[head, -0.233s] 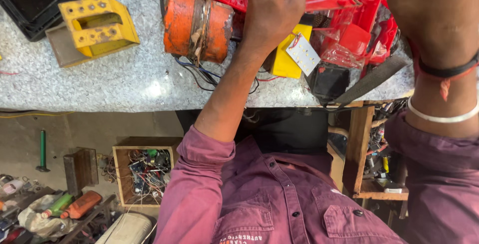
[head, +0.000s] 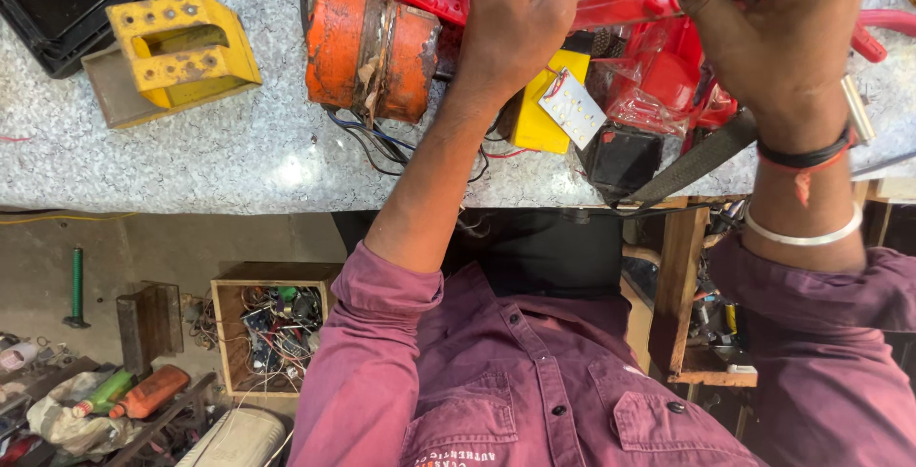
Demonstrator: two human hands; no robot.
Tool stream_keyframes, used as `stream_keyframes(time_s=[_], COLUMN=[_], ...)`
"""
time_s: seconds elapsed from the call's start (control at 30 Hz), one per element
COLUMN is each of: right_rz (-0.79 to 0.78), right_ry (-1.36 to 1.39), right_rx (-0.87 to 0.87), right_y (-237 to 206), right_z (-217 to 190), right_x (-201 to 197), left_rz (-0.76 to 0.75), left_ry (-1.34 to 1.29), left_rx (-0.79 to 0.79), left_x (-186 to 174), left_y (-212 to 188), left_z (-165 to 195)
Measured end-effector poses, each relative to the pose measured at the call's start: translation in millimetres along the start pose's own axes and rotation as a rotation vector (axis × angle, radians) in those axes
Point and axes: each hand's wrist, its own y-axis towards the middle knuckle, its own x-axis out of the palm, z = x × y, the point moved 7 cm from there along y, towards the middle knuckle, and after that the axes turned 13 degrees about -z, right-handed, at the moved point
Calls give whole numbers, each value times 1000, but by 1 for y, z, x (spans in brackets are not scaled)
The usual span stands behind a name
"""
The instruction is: The person uses a soldering iron and pliers to work on a red plastic housing, likely part of a small appliance. They solder wires, trim excess material, and fit a small metal component into the housing while seated at a cluttered workbench.
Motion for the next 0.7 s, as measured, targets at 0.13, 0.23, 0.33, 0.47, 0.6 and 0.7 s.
stream_keyframes(time_s=[0.13, 0.23, 0.33, 0.47, 0.6, 0.7], right_rz=[47, 63, 86, 141, 133, 105], right_ry=[142, 356, 516, 461, 143, -34], right_rx=[-9, 90, 30, 0, -65, -126], right_y=[1, -4, -10, -24, -17, -6], right_z=[-8, 4, 10, 17, -9, -21], right_x=[4, 9, 10, 1, 5, 5], left_rz=[-31, -35, -34, -68, -68, -69], left_ry=[-29, -104, -62, -14, 2, 8], left_rx=[43, 201, 170, 12, -32, -43], left_x=[-3, -3, -3, 13, -4, -11], left_y=[1, 1, 0, -1, -11, -10], left_z=[6, 18, 15, 9, 7, 3])
